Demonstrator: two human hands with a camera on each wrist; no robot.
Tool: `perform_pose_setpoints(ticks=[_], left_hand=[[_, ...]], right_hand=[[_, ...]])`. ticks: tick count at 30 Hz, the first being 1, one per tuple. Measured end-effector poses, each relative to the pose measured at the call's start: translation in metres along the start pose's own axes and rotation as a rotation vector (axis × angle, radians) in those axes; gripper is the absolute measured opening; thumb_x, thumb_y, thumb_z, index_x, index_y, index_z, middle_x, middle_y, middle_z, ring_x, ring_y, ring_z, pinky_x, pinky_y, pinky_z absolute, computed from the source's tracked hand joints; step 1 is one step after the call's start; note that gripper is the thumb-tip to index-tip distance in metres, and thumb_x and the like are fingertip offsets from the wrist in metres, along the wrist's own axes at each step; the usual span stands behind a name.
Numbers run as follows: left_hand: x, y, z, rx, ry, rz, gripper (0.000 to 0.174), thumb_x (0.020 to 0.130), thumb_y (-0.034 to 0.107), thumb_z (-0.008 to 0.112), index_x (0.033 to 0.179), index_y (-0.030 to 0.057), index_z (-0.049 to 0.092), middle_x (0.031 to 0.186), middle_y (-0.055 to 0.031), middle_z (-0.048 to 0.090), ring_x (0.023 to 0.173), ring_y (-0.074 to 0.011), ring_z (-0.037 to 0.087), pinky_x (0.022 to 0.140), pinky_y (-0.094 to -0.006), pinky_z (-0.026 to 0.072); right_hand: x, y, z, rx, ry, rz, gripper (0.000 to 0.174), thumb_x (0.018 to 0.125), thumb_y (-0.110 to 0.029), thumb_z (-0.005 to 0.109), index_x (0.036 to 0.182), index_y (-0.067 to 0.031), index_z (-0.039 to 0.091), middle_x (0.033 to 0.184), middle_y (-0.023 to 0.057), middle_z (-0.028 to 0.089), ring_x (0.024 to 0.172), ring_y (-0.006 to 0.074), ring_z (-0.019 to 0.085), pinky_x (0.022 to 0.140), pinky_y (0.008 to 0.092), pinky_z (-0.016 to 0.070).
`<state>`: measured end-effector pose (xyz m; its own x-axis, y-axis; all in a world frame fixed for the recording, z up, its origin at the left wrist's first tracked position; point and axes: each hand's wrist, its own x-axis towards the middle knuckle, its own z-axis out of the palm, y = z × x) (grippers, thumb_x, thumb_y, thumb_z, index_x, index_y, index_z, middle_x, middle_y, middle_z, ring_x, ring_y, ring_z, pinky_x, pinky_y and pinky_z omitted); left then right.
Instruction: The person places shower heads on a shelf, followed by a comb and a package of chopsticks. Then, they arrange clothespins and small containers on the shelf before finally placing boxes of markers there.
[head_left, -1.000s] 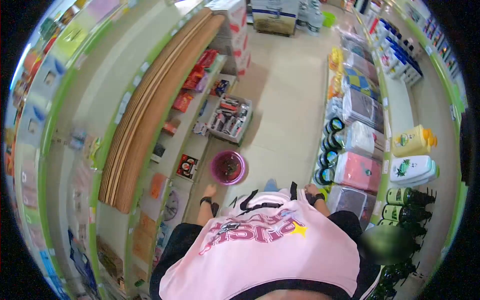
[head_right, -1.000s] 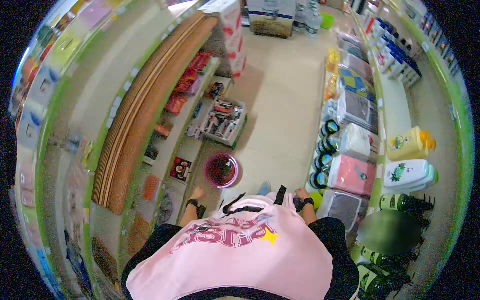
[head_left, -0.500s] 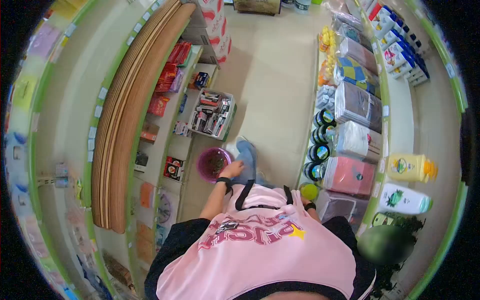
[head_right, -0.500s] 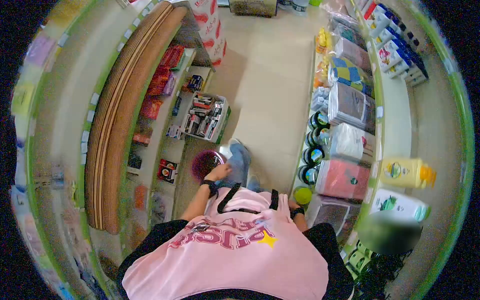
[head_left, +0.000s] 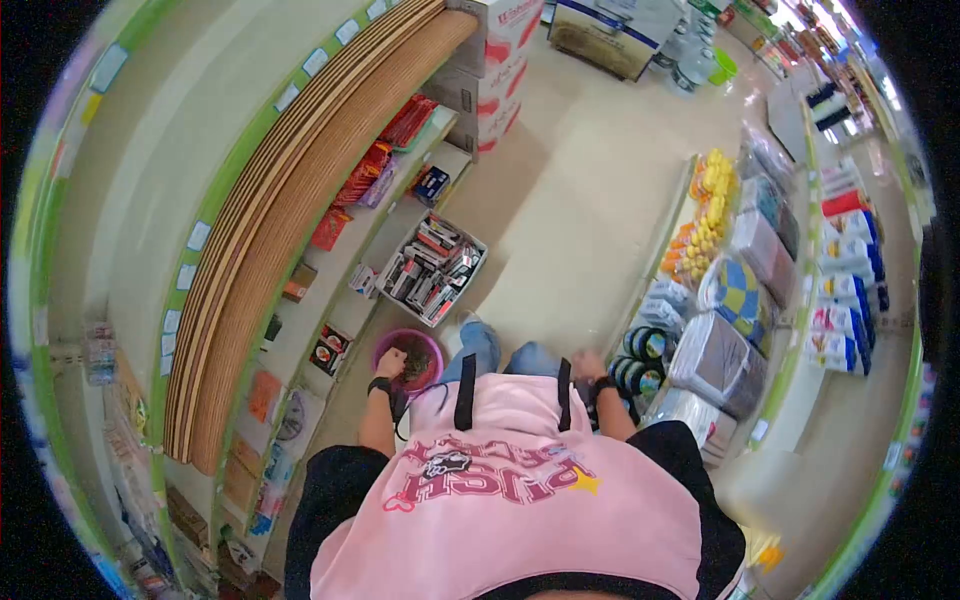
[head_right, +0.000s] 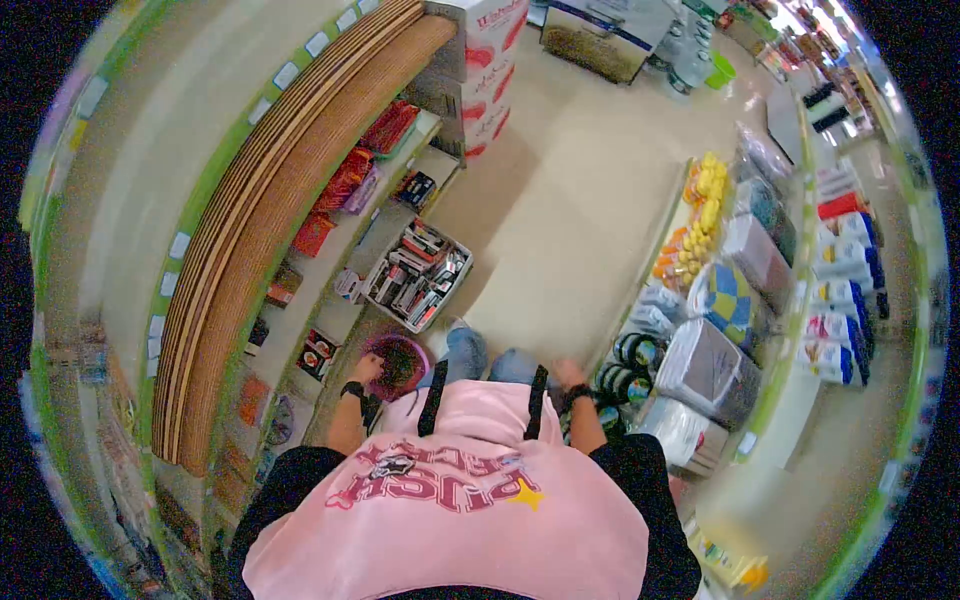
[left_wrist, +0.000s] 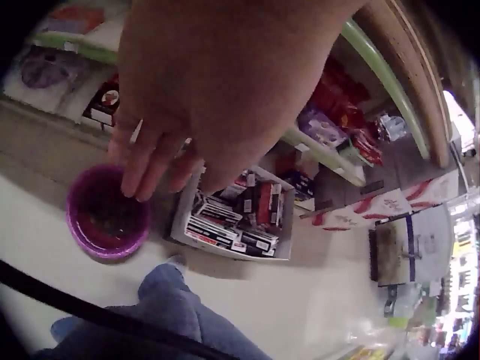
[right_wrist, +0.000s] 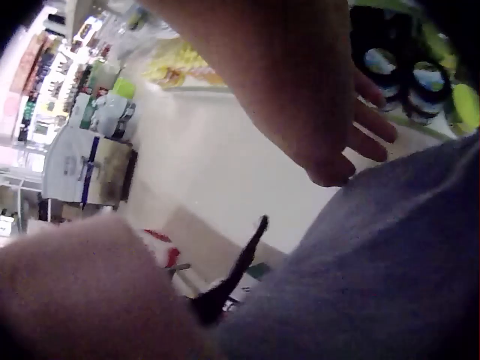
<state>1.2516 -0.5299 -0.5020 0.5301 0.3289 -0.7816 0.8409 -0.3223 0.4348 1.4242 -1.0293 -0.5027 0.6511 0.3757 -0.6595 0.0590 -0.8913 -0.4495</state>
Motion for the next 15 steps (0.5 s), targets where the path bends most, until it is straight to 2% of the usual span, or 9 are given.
perform_pose_setpoints(ticks=[1,3,5,6,9,11,13,14,15], left_hand=[[0.016,0.003,0.002,0.128,0.065,0.071,0.035,0.081,0.030,0.048,0.095,-0.0004,0.058,0.096,-0.0231,0.059,0.094,-0.0392,0.055,0.080,-0.0445,0.0439],[0.005,0.058,0.001,0.265,0.075,0.064,0.033,0.081,0.029,0.047,0.097,0.0029,0.058,0.096,-0.0234,0.059,0.094,-0.0403,0.054,0.080,-0.0453,0.0434],[0.045,0.056,0.025,0.207,0.001,0.214,0.032,0.082,0.029,0.046,0.098,0.0043,0.058,0.098,-0.0241,0.057,0.096,-0.0405,0.053,0.082,-0.0459,0.0422],[0.055,0.065,0.037,0.163,-0.021,0.206,0.033,0.083,0.029,0.044,0.098,0.0029,0.057,0.098,-0.0251,0.057,0.095,-0.0406,0.053,0.081,-0.0457,0.0422],[0.067,0.121,0.064,0.103,-0.033,0.273,0.031,0.084,0.027,0.044,0.094,0.0011,0.056,0.096,-0.0244,0.058,0.094,-0.0393,0.054,0.081,-0.0450,0.0424],[0.086,0.144,0.088,0.017,-0.014,0.262,0.028,0.085,0.025,0.046,0.098,0.0010,0.052,0.092,-0.0225,0.059,0.091,-0.0387,0.055,0.078,-0.0443,0.0432],[0.097,0.161,0.109,-0.101,-0.026,0.178,0.027,0.085,0.025,0.046,0.097,0.0011,0.052,0.090,-0.0213,0.060,0.089,-0.0373,0.056,0.076,-0.0427,0.0438],[0.105,0.168,0.118,-0.201,-0.027,0.119,0.027,0.085,0.025,0.046,0.097,0.0013,0.052,0.088,-0.0200,0.060,0.086,-0.0360,0.058,0.075,-0.0411,0.0443],[0.117,0.167,0.133,-0.202,-0.042,0.098,0.027,0.085,0.025,0.046,0.097,0.0013,0.052,0.088,-0.0200,0.060,0.086,-0.0360,0.058,0.075,-0.0411,0.0443]], right_hand=[[0.015,-0.028,-0.030,0.148,0.225,0.080,0.032,0.083,-0.029,0.047,0.093,0.0012,0.055,0.081,0.0194,0.059,0.076,0.0273,0.057,0.069,0.0402,0.0438],[0.081,-0.049,-0.064,0.157,0.285,-0.036,0.029,0.084,-0.027,0.045,0.090,0.0002,0.054,0.080,0.0164,0.060,0.075,0.0256,0.058,0.068,0.0378,0.0453],[0.152,-0.051,-0.072,0.260,0.237,-0.062,0.026,0.085,-0.025,0.043,0.092,-0.0020,0.053,0.080,0.0134,0.060,0.076,0.0223,0.059,0.066,0.0343,0.0466],[0.169,-0.064,-0.080,0.250,0.184,-0.104,0.025,0.086,-0.024,0.043,0.091,-0.0019,0.053,0.079,0.0120,0.060,0.074,0.0202,0.059,0.065,0.0327,0.0468],[0.244,-0.099,-0.094,0.271,0.055,-0.184,0.023,0.086,-0.022,0.045,0.091,-0.0008,0.053,0.076,0.0100,0.059,0.070,0.0174,0.059,0.063,0.0303,0.0473],[0.287,-0.098,-0.074,0.291,-0.039,-0.184,0.023,0.086,-0.021,0.046,0.092,0.0003,0.054,0.074,0.0093,0.059,0.069,0.0167,0.059,0.061,0.0297,0.0476],[0.335,-0.092,-0.044,0.419,-0.170,-0.098,0.025,0.085,-0.019,0.048,0.096,0.0020,0.054,0.076,0.0096,0.060,0.068,0.0172,0.059,0.060,0.0285,0.0487],[0.352,-0.098,-0.035,0.416,-0.189,-0.081,0.025,0.085,-0.019,0.048,0.096,0.0020,0.054,0.076,0.0096,0.060,0.068,0.0172,0.059,0.060,0.0285,0.0487],[0.367,-0.107,-0.023,0.264,-0.223,-0.149,0.027,0.086,-0.020,0.048,0.098,0.0025,0.054,0.078,0.0103,0.061,0.068,0.0172,0.060,0.060,0.0279,0.0494]])
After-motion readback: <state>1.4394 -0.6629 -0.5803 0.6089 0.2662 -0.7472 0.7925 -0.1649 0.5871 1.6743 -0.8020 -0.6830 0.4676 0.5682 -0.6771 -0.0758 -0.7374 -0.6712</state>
